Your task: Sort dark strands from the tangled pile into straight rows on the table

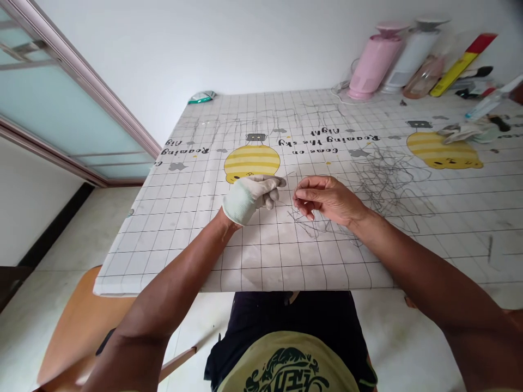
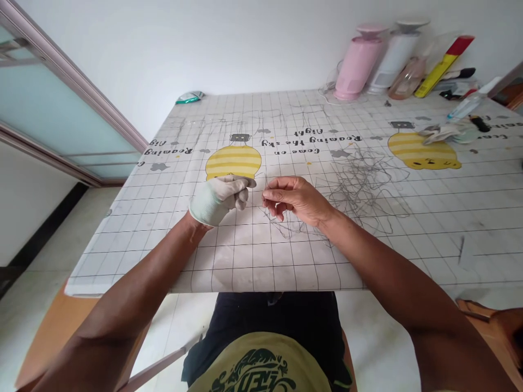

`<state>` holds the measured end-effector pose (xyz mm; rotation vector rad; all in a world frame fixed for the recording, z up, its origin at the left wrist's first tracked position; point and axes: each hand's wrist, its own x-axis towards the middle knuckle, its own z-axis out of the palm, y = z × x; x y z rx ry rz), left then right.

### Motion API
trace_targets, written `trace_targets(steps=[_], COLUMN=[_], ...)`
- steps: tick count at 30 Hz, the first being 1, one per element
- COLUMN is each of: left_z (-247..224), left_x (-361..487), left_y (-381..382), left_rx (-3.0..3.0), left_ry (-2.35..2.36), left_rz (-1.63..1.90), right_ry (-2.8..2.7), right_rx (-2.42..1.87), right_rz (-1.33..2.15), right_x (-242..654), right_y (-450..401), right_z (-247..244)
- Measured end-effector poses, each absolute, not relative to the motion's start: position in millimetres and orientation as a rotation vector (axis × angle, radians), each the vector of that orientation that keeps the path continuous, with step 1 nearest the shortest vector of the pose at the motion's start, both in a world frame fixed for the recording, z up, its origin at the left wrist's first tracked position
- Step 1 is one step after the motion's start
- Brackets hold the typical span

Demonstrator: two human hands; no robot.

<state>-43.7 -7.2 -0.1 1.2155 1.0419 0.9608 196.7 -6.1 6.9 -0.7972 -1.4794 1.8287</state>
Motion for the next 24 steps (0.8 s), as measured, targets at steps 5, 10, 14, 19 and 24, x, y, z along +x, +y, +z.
trace_targets(steps=[5,10,14,19,24], left_z=[12,11,3,-3,-4], left_x=[-38,-30,-28,-25,-15], left_y=[-17,-19,-17,-23,-25], left_rx=[1.353,1.523,1.585,1.694,1.766], left_ry=[1.219,1.389,1.359,1.29,1.385], left_rz=[0.929,0.863,0.839,0.904,0.922], right_ry=[-1.511,-1.559,-1.6,-1.502,-1.415], right_rx=[-0.754,-0.73,-0.679,-0.746,-0.777], right_rz=[1.849,1.894,1.912,1.895,1.848], right_x=[198,197,196,193,190], right_y=[-5,-5,-8,-8,-5], right_z=[2,1,3,0,-5])
